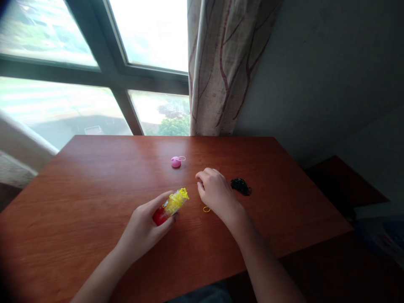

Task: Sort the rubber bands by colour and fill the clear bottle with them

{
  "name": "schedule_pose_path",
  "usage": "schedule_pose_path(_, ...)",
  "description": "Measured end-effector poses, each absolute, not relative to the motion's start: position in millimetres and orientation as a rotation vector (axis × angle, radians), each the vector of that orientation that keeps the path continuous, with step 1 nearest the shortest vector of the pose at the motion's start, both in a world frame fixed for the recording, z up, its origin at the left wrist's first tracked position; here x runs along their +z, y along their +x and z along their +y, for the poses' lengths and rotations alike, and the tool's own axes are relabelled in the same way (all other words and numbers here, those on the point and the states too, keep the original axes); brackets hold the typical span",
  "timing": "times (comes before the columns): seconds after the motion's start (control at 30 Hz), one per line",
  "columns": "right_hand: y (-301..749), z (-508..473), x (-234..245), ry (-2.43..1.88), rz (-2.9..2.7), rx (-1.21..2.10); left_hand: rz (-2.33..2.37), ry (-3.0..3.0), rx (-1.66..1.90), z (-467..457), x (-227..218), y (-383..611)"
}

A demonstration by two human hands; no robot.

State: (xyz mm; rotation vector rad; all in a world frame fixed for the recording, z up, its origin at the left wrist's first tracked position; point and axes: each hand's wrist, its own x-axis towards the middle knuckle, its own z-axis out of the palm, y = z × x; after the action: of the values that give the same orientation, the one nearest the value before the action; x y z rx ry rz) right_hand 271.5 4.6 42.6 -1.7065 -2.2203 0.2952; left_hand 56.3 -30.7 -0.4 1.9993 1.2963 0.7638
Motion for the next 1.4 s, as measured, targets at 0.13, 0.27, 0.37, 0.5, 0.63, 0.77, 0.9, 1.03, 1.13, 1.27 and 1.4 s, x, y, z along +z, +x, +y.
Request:
schedule_pose_path(0.13,247,-18,67,-1.403,-2.196,0.38,1.321,2.054,0.753,-31,-1,57)
schedule_pose_path(0.27,233,-28,67,-1.343,-2.277,0.348,1.314,2.039,0.75,-30,2,58)
schedule_pose_path(0.37,232,-26,58,-1.3,-2.242,0.329,1.305,2.033,0.732,-30,5,59)
schedule_pose_path(0.5,238,-26,56,-1.168,-2.164,0.283,1.295,2.03,0.728,-30,4,59)
schedule_pose_path(0.63,260,-29,62,-1.242,-1.933,0.217,1.351,2.001,0.772,-30,2,58)
schedule_pose_path(0.77,288,-29,46,-1.439,-1.896,0.248,1.337,1.958,0.807,-31,3,58)
schedule_pose_path(0.9,298,-29,12,-1.53,-2.043,0.434,1.299,1.938,0.814,-31,6,59)
schedule_pose_path(1.03,296,-33,-3,-1.565,-2.131,0.501,1.253,1.909,0.812,-31,8,60)
schedule_pose_path(1.13,295,-37,6,-1.567,-2.232,0.521,1.242,1.901,0.811,-31,8,61)
schedule_pose_path(1.27,296,-43,23,-1.595,-2.416,0.504,1.246,1.899,0.811,-32,8,60)
schedule_pose_path(1.4,293,-41,30,-1.671,-2.582,0.411,1.246,1.903,0.803,-32,8,60)
